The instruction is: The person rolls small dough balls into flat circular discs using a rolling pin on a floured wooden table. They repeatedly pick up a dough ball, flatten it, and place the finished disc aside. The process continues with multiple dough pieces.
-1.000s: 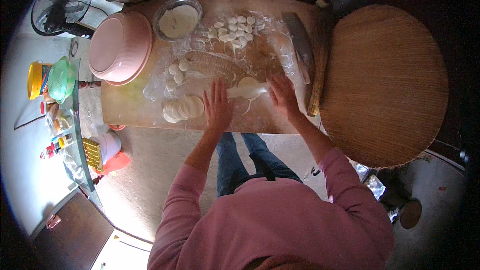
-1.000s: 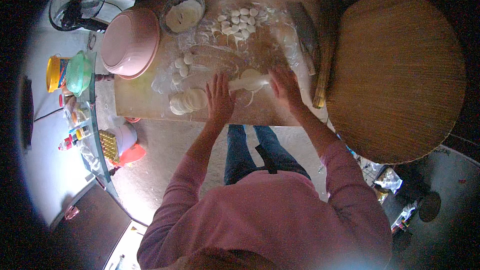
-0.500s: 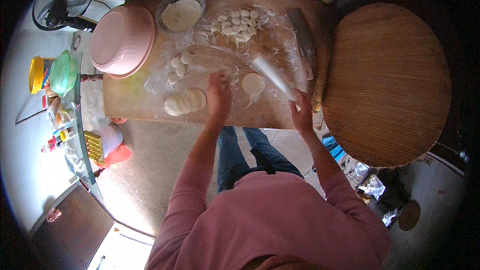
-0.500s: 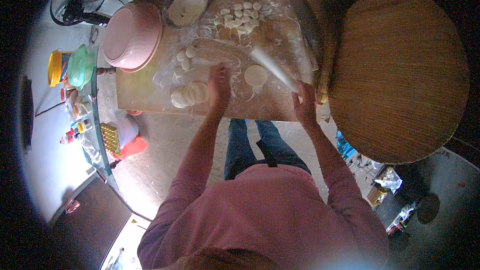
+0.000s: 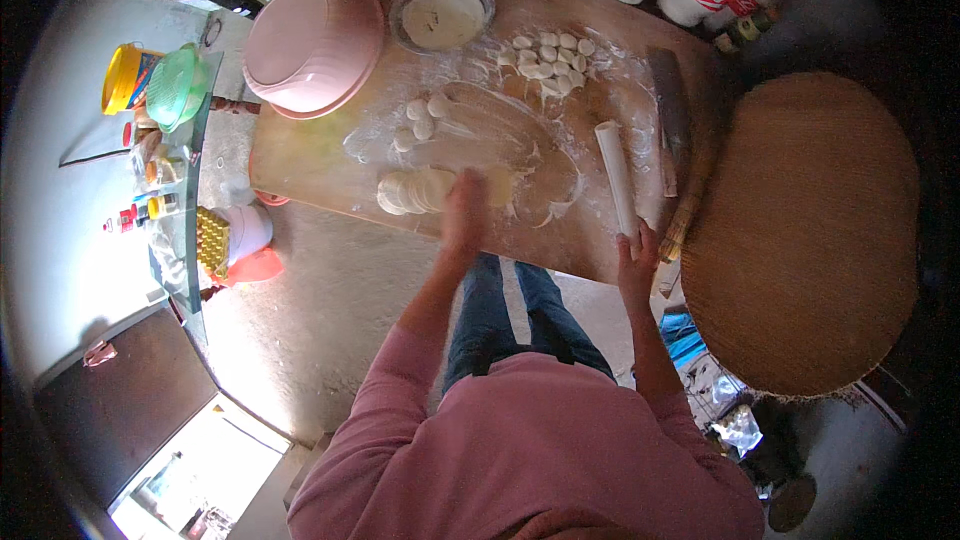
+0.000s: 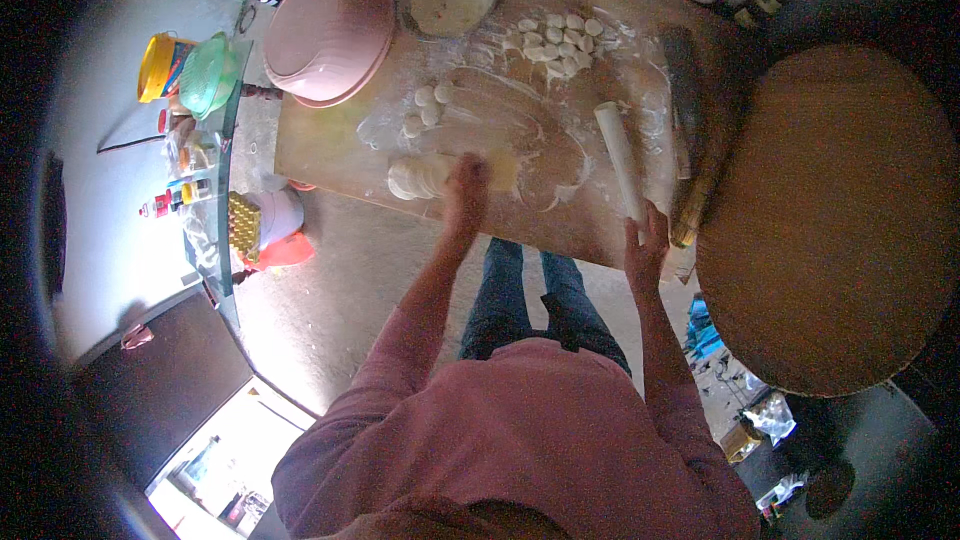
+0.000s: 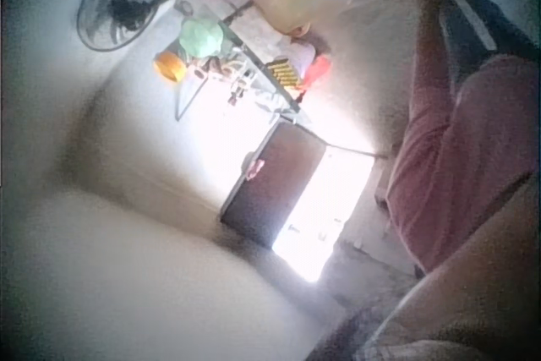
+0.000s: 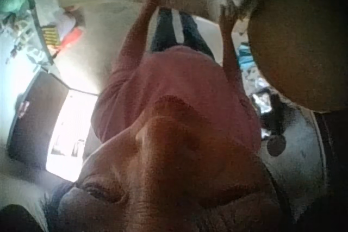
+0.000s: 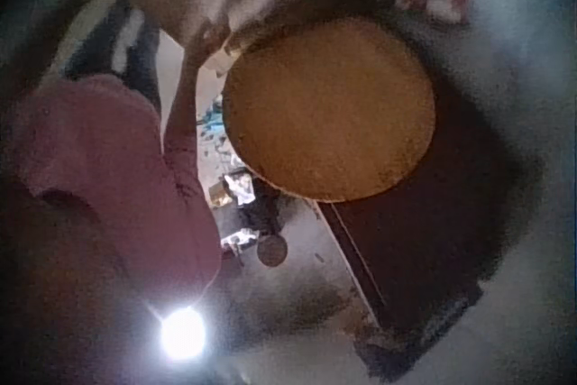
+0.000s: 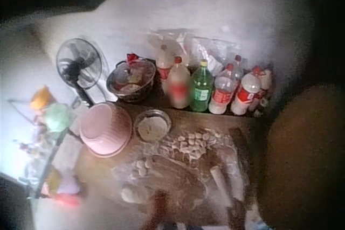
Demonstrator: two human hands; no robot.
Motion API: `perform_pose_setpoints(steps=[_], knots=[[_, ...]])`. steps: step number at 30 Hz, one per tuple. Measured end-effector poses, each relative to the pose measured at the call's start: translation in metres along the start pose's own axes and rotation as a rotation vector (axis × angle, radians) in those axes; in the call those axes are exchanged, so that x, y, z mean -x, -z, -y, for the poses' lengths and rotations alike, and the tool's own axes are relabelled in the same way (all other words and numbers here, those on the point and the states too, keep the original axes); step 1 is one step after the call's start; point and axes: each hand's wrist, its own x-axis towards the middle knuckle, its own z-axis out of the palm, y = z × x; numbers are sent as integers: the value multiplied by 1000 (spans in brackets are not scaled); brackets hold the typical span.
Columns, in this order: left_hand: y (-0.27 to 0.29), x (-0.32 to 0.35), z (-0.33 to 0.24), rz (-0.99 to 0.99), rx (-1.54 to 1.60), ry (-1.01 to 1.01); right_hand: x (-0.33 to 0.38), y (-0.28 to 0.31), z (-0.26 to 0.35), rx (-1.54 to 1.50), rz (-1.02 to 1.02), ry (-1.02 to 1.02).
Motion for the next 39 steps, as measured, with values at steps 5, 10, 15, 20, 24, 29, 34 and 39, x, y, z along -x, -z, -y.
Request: perform_pose_setpoints(steps=[5,10,15,20,24,29,34,39], knots=[[64,-20,52,-362,-334,-91,-13,-7,18,69,35,98],[38,-88,42,-308,-429,96,-16,-18,35,-48,48,50],[-28,-109,0,-269,-417,-56,-10,-22,22,-19,23,76],[-63,-92,-23,-197,-305,-250,-3,-18,36,-6,3,6],[-45,-24,-48,104,-125,-264,3,-3,26,39,-84,-37],[-80,82,-81,747,41,-843,3,4,29,-61,-71,-83],[-96,29,-76,623,-64,-544,9,10,31,-65,-93,-157],[-60,38,-36,96,-267,-385,15,7,7,-26,-133,-64]])
